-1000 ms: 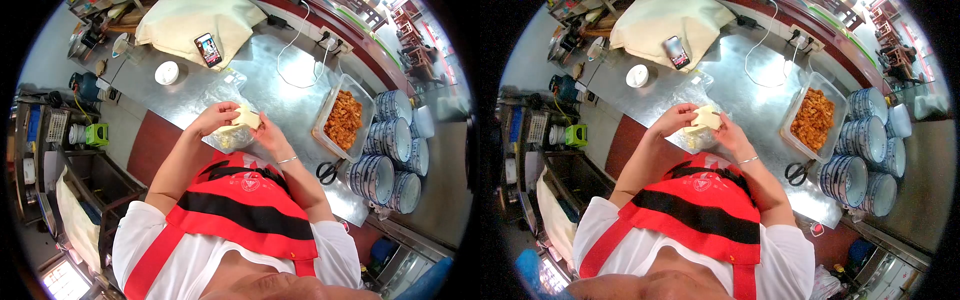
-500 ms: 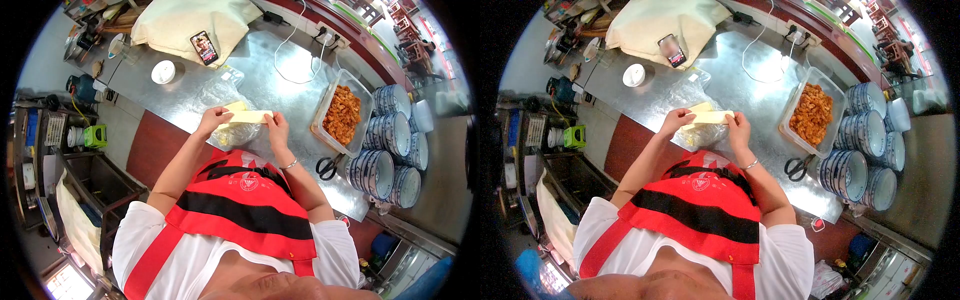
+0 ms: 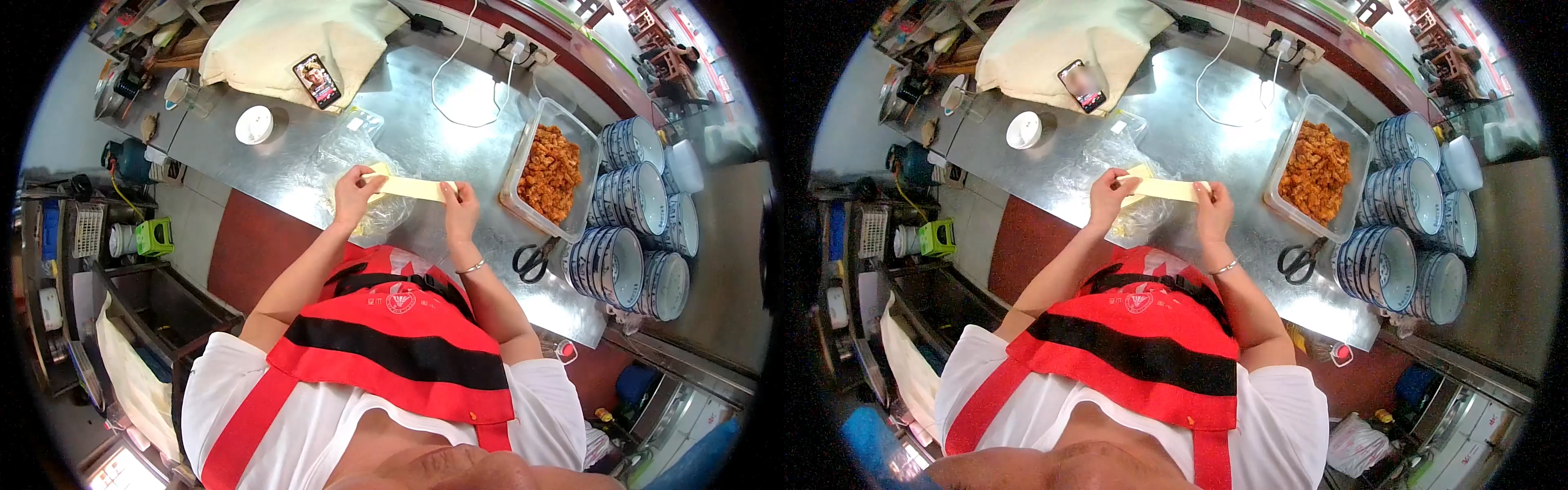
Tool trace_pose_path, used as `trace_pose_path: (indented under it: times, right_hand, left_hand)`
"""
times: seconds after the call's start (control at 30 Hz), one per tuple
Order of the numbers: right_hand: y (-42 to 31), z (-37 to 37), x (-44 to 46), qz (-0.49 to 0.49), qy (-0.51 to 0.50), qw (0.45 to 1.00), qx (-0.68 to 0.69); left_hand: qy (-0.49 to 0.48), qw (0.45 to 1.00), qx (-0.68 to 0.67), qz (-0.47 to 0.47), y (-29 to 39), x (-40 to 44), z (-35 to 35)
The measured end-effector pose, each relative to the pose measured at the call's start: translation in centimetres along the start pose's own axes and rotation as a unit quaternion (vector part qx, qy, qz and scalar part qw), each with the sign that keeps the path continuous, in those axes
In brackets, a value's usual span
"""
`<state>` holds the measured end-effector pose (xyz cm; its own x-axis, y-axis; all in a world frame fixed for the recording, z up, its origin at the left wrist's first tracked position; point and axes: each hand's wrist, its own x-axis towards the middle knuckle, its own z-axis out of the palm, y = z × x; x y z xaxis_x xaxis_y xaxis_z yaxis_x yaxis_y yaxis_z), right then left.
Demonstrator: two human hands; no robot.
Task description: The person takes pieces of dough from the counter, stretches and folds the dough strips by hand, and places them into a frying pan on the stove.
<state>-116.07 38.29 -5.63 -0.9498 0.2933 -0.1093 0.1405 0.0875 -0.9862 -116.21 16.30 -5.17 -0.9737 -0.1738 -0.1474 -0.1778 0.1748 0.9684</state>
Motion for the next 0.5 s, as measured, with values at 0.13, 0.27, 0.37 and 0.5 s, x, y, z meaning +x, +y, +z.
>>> trace_pose_path:
  times: [0.13, 0.27, 0.37, 0.5]
  right_hand:
    - [3.4, -5.8, 0.5, 0.013, 0.105, 0.994, -0.011]
    - [6.3, -15.8, -0.6, 0.030, 0.161, 0.986, -0.017]
    - [5.9, -21.9, -3.0, 0.066, 0.209, 0.976, -0.011]
    - [8.3, -26.3, -5.6, 0.087, 0.202, 0.974, 0.051]
  left_hand:
    - [0.053, 0.998, -0.004, -0.041, -2.8, 0.1, -3.5]
    - [0.061, 0.993, -0.068, -0.072, -8.0, 0.7, -10.9]
    - [0.104, 0.992, -0.011, -0.076, -6.7, -0.3, -15.5]
    - [0.078, 0.990, -0.031, -0.110, -5.1, -1.0, -18.0]
